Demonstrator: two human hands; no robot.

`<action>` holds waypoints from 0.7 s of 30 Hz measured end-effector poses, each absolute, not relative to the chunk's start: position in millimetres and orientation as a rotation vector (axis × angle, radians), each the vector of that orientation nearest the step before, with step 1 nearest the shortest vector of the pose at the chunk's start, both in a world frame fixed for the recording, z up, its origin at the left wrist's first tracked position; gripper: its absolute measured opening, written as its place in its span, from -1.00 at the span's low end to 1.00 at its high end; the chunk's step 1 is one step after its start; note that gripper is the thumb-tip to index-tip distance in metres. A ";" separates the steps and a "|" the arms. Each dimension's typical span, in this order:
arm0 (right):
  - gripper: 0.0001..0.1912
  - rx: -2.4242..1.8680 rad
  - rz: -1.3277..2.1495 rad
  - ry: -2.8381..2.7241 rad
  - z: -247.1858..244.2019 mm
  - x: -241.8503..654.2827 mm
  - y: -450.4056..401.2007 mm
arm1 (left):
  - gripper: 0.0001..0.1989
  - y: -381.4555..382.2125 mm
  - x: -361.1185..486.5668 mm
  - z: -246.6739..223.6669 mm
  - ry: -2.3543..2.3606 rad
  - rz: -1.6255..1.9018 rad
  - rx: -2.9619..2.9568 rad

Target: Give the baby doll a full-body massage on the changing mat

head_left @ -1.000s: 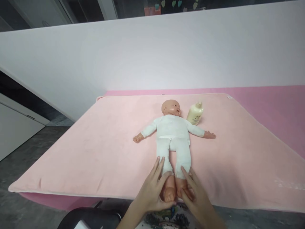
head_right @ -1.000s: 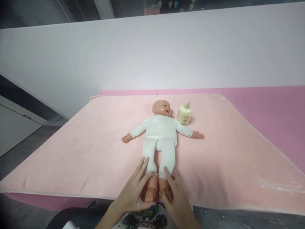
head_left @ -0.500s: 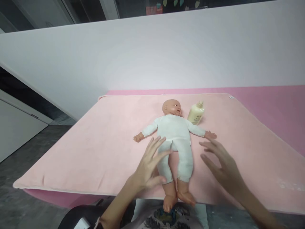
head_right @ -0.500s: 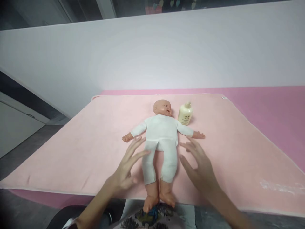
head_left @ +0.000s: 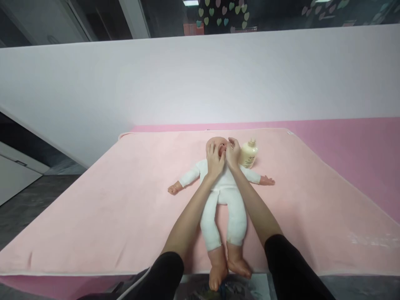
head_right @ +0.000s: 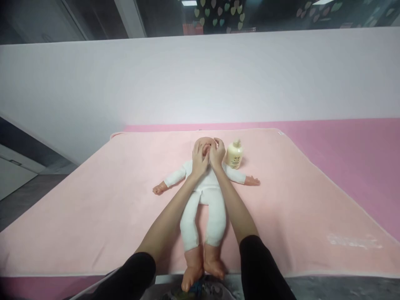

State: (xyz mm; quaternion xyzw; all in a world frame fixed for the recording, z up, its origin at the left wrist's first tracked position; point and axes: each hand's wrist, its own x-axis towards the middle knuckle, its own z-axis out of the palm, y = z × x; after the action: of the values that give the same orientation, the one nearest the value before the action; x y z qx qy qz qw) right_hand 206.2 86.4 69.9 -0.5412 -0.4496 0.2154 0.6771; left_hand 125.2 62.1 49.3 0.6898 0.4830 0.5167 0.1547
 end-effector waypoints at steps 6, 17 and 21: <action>-0.57 -1.330 0.624 -0.900 31.0 212.8 112.3 | -0.48 61.8 119.1 34.7 1.437 1.293 2.120; -0.54 -1.388 0.685 -1.038 34.9 208.9 102.0 | -0.50 63.5 114.9 31.2 1.540 1.484 1.702; -0.56 -1.386 0.611 -1.206 48.3 197.6 91.6 | -0.55 73.9 100.8 25.0 1.518 1.621 1.437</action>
State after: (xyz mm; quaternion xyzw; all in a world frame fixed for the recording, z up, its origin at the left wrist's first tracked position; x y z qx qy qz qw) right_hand 197.6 91.6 48.3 -0.5898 -0.5133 0.2598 0.5667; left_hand 100.8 73.9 25.0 0.5266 0.5564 0.5941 0.2454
